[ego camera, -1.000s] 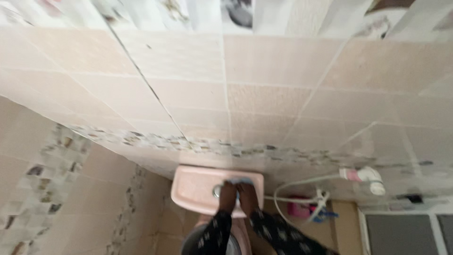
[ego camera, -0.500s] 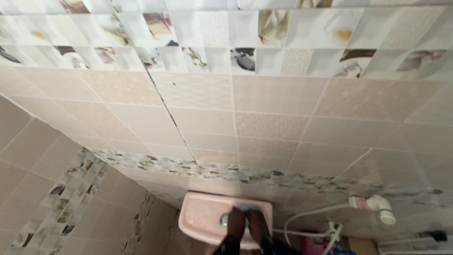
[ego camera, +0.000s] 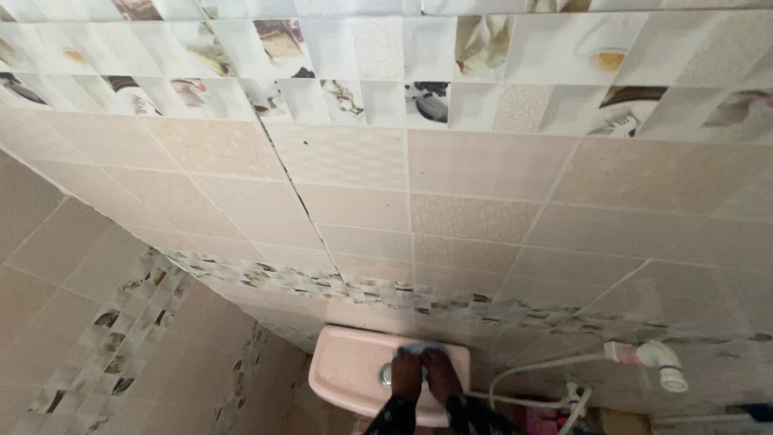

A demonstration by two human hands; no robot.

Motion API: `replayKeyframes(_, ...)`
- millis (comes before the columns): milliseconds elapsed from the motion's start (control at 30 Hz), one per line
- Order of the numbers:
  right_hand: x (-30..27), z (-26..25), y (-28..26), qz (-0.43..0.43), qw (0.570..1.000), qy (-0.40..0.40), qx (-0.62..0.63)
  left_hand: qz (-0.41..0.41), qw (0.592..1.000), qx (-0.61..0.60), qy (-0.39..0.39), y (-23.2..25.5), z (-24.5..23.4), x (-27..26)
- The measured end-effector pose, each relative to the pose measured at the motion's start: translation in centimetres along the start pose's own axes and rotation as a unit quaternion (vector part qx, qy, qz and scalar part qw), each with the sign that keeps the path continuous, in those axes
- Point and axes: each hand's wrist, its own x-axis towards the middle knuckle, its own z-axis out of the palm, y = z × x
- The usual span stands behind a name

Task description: The person cleans a pink toilet by scrubbing the seat and tank with a blue sponge. They rinse the sponge in a bucket of soapy water, wash small plastic containers in a sink, and pour soapy water from a blue bowl into the toilet bowl.

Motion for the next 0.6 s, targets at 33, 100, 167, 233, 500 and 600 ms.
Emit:
replayKeyframes(33, -0.3, 0.1, 1.0, -0.061, 0.994, 0.006, -0.091, 0.0, 0.999, 0.036, 0.025, 0.7, 1.0, -0.5)
replayKeyframes(100, -3.0, 0.9, 2.4, -0.216, 0.964, 0.145, -0.063, -0.006, 1.0, 0.019, 0.013, 2.0, 1.7, -1.3)
replayKeyframes(167, -3.7, 0.7, 2.5, -0.299, 0.92, 0.217, -0.128, -0.02, 0.994, -0.089, -0.062, 3.4, 1.0, -3.3)
replayKeyframes(233, -3.9, 0.0, 1.6, -0.175, 0.969, 0.172, 0.025, -0.026, 0.997, -0.074, -0.008, 3.0, -0.3, -2.4)
replayKeyframes(500, 1.0, -2.9, -2.2, -0.113, 0.991, 0.029, 0.062, -0.165, 0.982, -0.068, -0.062, 2.8, -3.9, 0.7)
replayKeyframes(600, -2.5, -1.8, -2.3, 0.059, 0.986, 0.023, 0.153, -0.087, 0.994, -0.052, -0.031, 4.2, -3.9, -1.4)
